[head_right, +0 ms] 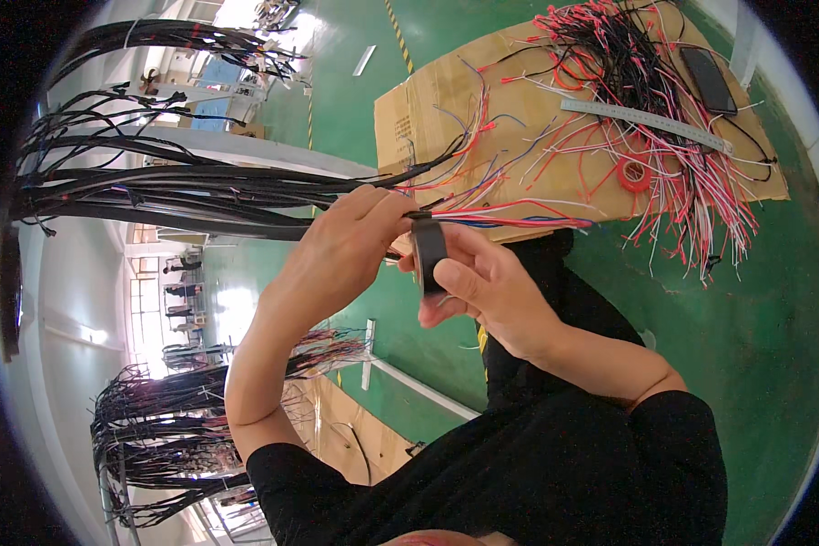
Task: Measuring, sorting, and taping multiple colored wires to create an electrical wiring harness at a workstation.
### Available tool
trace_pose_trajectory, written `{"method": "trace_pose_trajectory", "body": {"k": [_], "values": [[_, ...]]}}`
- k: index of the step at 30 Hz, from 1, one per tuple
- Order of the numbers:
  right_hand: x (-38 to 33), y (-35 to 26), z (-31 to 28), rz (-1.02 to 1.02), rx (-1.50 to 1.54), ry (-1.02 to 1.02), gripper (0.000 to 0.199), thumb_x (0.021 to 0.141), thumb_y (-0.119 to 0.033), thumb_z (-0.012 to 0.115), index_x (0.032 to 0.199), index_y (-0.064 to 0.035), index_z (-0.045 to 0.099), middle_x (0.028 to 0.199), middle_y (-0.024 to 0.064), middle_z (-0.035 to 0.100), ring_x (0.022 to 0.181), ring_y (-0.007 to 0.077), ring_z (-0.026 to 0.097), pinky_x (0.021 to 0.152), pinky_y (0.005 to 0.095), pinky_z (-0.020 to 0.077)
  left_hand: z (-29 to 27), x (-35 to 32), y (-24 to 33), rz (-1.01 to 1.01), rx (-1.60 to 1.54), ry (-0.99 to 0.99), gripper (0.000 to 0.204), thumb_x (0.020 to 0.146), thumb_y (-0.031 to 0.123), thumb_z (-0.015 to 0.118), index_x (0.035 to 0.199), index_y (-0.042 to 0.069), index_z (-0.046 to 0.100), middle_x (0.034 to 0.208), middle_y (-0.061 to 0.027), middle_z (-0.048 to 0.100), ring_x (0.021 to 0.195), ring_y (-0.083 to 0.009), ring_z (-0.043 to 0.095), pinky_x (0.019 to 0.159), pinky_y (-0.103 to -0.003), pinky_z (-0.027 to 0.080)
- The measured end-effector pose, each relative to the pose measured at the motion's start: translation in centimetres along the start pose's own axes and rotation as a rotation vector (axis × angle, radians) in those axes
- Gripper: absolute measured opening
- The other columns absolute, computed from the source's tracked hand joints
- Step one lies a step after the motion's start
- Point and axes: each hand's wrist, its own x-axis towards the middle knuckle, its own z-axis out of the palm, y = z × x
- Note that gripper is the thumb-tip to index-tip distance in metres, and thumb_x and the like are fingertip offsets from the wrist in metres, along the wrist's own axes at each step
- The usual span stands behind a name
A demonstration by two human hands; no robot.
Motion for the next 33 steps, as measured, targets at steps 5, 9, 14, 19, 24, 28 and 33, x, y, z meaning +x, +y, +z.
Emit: {"method": "trace_pose_trajectory", "body": {"k": [5,9,14,19,24,28,33], "values": [[0.1,-2.1,-0.9,-0.080,-0.281,-0.060,0.066,0.092,-0.048,0.057,0.136,0.0000,0.042,0.104,0.0126,0.061,0.079,0.0133,0.060,0.072,0.0277,0.0519,-0.8,0.0,0.2,-0.005,0.002,-0.021,0.025,0.085,0.019,0.063,0.101,0.002,0.055,0.086,-0.0123,0.059,0.084,-0.0330,0.058,0.070,-0.041,0.047],[0.2,-2.5,-1.0,-0.289,-0.544,-0.047,0.050,0.098,-0.038,0.053,0.127,0.0025,0.053,0.093,0.0089,0.062,0.075,0.0115,0.057,0.070,0.0247,0.0482,0.3,0.5,0.3,-0.115,-0.056,0.059,0.027,0.085,0.030,0.066,0.089,0.004,0.061,0.075,-0.0107,0.060,0.072,-0.0310,0.060,0.063,-0.041,0.047],[1.0,-8.6,-7.3,-0.589,-1.294,0.553,0.026,0.096,-0.019,0.055,0.108,0.0025,0.064,0.075,0.0020,0.058,0.068,0.0071,0.053,0.064,0.0200,0.0439,0.3,0.1,-0.4,-0.422,-0.241,0.027,0.051,0.089,0.042,0.061,0.056,0.004,0.058,0.047,-0.0080,0.049,0.048,-0.0277,0.054,0.052,-0.039,0.042],[1.5,-16.3,-28.2,-0.422,-2.245,0.515,0.030,0.085,-0.015,0.065,0.114,-0.0060,0.062,0.098,0.0136,0.063,0.093,0.0308,0.060,0.080,0.0391,0.0477,-0.6,0.8,-1.0,-0.439,-0.446,-0.119,0.056,0.089,0.046,0.062,0.053,0.004,0.058,0.043,-0.0053,0.043,0.044,-0.0191,0.048,0.049,-0.033,0.038],[1.6,-17.7,-30.9,-0.325,-2.490,0.422,0.042,0.072,-0.013,0.075,0.110,-0.0101,0.055,0.095,0.0129,0.057,0.094,0.0338,0.058,0.079,0.0450,0.0475,-1.6,0.6,-0.1,-0.506,-0.346,-0.202,0.054,0.088,0.045,0.063,0.054,0.004,0.060,0.046,-0.0075,0.048,0.045,-0.0210,0.050,0.050,-0.034,0.040],[2.8,-20.1,-31.6,-0.206,-2.456,0.315,0.035,0.071,-0.015,0.076,0.100,-0.0068,0.059,0.089,0.0134,0.059,0.088,0.0340,0.059,0.078,0.0446,0.0469,-1.2,0.2,0.7,-0.345,-0.131,-0.161,0.048,0.088,0.043,0.062,0.060,0.004,0.064,0.052,-0.0093,0.055,0.050,-0.0254,0.057,0.051,-0.036,0.043],[2.8,-22.2,-34.4,-0.046,-2.324,0.231,0.030,0.078,-0.015,0.070,0.103,-0.0058,0.057,0.086,0.0160,0.058,0.077,0.0350,0.059,0.071,0.0432,0.0469,0.5,-0.1,2.9,-0.085,0.327,-0.016,0.044,0.092,0.037,0.057,0.062,0.005,0.063,0.054,-0.0086,0.057,0.058,-0.0284,0.063,0.051,-0.042,0.046]]}}
